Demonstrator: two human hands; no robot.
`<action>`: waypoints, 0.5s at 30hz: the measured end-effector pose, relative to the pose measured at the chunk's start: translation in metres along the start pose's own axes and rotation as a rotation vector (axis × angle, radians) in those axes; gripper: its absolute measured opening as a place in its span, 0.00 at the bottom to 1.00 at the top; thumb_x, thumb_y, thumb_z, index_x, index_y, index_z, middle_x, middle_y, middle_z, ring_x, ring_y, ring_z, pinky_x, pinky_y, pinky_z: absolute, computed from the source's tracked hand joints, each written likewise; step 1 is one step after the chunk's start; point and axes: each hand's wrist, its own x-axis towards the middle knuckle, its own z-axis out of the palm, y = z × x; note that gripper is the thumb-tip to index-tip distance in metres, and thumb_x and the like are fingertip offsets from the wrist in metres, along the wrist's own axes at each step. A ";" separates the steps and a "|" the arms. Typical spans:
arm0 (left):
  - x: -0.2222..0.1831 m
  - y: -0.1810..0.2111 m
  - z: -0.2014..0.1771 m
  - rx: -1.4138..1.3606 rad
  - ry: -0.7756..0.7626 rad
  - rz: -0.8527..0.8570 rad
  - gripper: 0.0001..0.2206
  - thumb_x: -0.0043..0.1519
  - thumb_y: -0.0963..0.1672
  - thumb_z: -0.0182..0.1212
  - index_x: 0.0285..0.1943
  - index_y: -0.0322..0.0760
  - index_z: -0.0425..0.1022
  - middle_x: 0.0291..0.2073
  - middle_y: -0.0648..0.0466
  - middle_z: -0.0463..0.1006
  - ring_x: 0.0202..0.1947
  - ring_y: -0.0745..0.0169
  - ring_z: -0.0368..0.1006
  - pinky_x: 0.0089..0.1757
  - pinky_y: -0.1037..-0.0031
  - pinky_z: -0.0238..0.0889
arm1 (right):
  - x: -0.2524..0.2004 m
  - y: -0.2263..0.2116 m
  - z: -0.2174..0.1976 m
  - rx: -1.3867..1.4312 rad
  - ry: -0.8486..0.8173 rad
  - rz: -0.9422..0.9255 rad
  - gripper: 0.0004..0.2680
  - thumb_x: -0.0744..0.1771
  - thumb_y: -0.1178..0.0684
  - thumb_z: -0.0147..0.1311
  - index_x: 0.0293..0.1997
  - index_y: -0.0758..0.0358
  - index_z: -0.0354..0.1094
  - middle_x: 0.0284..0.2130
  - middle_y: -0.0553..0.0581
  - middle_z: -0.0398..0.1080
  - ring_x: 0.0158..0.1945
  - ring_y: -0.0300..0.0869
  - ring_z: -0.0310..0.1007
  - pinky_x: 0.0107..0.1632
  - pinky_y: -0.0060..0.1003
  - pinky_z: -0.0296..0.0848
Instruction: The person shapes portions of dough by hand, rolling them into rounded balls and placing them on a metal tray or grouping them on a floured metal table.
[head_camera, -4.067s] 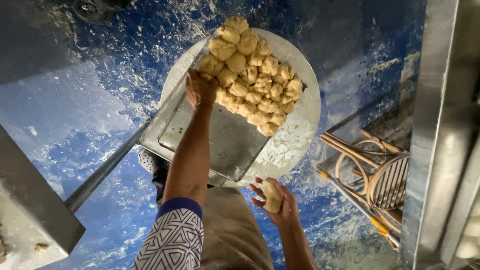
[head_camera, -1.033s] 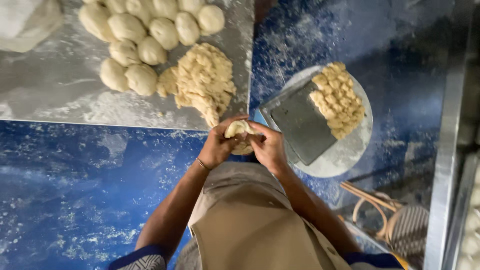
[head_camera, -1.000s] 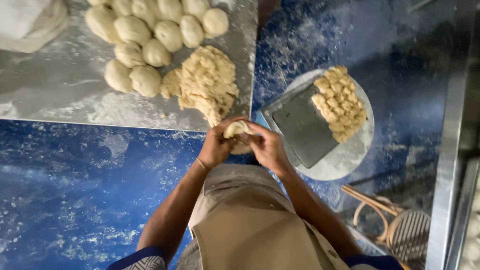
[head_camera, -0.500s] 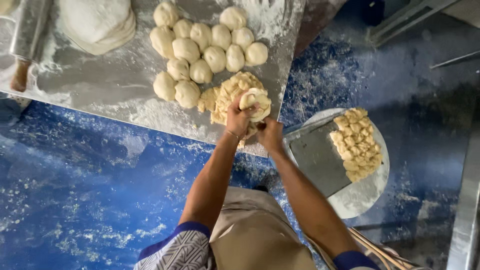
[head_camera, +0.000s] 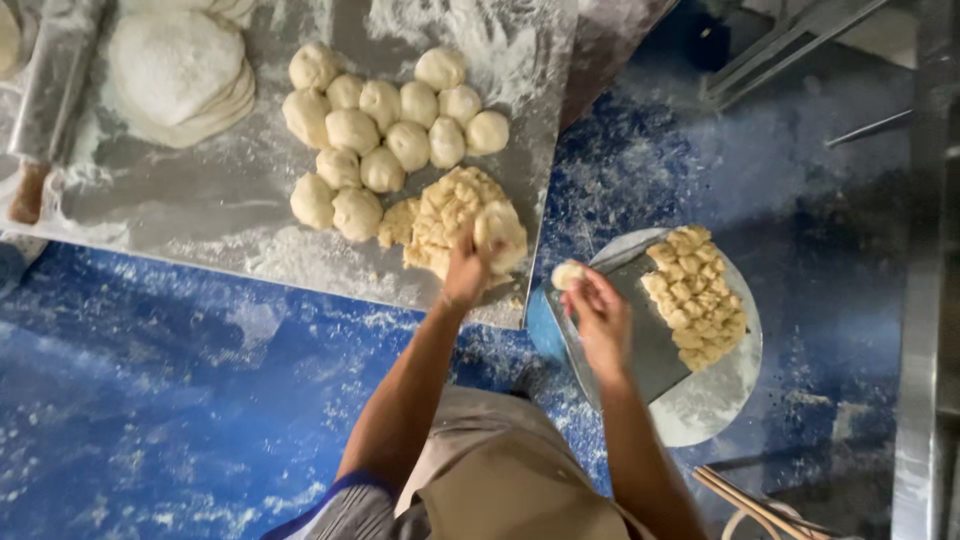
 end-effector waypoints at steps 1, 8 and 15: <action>-0.017 0.003 0.008 0.046 -0.011 -0.062 0.27 0.60 0.40 0.57 0.72 0.38 0.61 0.51 0.50 0.77 0.47 0.56 0.78 0.41 0.64 0.77 | -0.001 -0.004 0.008 -0.106 0.051 -0.012 0.13 0.66 0.57 0.57 0.58 0.60 0.69 0.36 0.49 0.78 0.33 0.31 0.73 0.32 0.23 0.67; -0.081 0.006 0.026 0.200 -0.255 0.185 0.25 0.60 0.35 0.66 0.68 0.29 0.66 0.55 0.45 0.77 0.56 0.51 0.74 0.55 0.63 0.70 | -0.015 0.003 0.023 -0.430 0.019 -0.536 0.14 0.64 0.58 0.67 0.53 0.54 0.69 0.48 0.57 0.74 0.47 0.42 0.76 0.46 0.33 0.78; -0.101 0.002 0.008 0.021 -0.400 -0.139 0.23 0.61 0.35 0.60 0.68 0.33 0.70 0.52 0.46 0.80 0.50 0.54 0.79 0.50 0.66 0.75 | -0.016 0.025 0.006 0.356 -0.405 0.192 0.20 0.67 0.60 0.57 0.69 0.63 0.62 0.52 0.63 0.73 0.49 0.47 0.77 0.41 0.39 0.83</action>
